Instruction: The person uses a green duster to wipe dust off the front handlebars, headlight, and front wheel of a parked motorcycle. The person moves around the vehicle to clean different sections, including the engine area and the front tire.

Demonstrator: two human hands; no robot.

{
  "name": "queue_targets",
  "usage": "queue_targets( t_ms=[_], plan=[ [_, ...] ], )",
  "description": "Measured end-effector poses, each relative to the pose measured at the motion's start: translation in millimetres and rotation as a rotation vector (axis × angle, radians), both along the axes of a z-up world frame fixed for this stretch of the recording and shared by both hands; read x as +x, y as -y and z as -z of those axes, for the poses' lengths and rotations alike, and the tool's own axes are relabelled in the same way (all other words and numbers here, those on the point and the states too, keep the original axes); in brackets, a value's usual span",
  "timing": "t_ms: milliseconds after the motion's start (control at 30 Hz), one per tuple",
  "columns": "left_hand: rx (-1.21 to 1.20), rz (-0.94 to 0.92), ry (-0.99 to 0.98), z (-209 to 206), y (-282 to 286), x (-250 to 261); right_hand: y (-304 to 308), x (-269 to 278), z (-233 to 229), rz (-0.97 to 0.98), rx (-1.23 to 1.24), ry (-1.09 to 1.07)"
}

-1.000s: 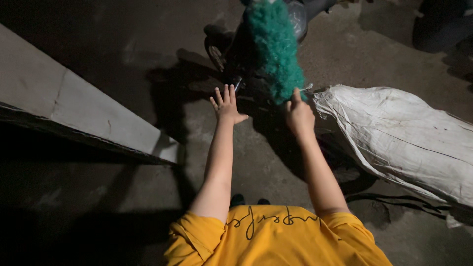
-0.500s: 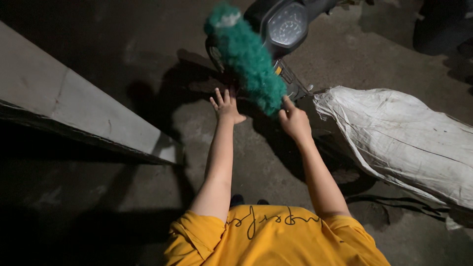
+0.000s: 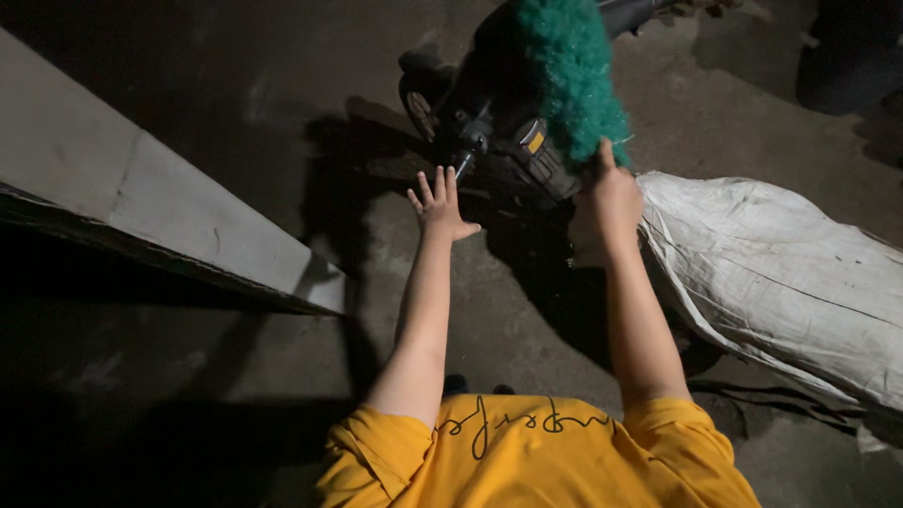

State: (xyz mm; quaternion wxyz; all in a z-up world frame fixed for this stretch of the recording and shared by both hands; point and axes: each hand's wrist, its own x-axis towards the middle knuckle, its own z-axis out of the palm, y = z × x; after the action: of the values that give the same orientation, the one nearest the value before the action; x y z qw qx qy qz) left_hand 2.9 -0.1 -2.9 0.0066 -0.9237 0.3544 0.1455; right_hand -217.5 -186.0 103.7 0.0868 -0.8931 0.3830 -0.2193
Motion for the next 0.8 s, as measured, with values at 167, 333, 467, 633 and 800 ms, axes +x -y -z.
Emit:
queue_targets(
  t_ms=[167,333,467,633,800],
  plan=[
    [-0.035,-0.022,-0.003,0.0,-1.3,-2.7,-6.4,24.7,31.8,-0.008,-0.011,-0.075],
    [-0.039,-0.024,-0.009,-1.8,-1.5,-3.0,-47.6,27.3,23.4,-0.039,-0.019,-0.051],
    [-0.037,-0.021,0.013,-0.7,-2.2,-3.2,-55.1,26.6,28.0,-0.039,-0.060,-0.080],
    [-0.028,-0.034,-0.016,-3.8,-1.5,-5.8,-67.1,25.1,41.3,-0.083,-0.100,-0.065],
    [0.047,-0.023,0.014,0.3,1.9,-2.9,-81.6,27.4,43.2,-0.173,-0.009,-0.180]
  ],
)
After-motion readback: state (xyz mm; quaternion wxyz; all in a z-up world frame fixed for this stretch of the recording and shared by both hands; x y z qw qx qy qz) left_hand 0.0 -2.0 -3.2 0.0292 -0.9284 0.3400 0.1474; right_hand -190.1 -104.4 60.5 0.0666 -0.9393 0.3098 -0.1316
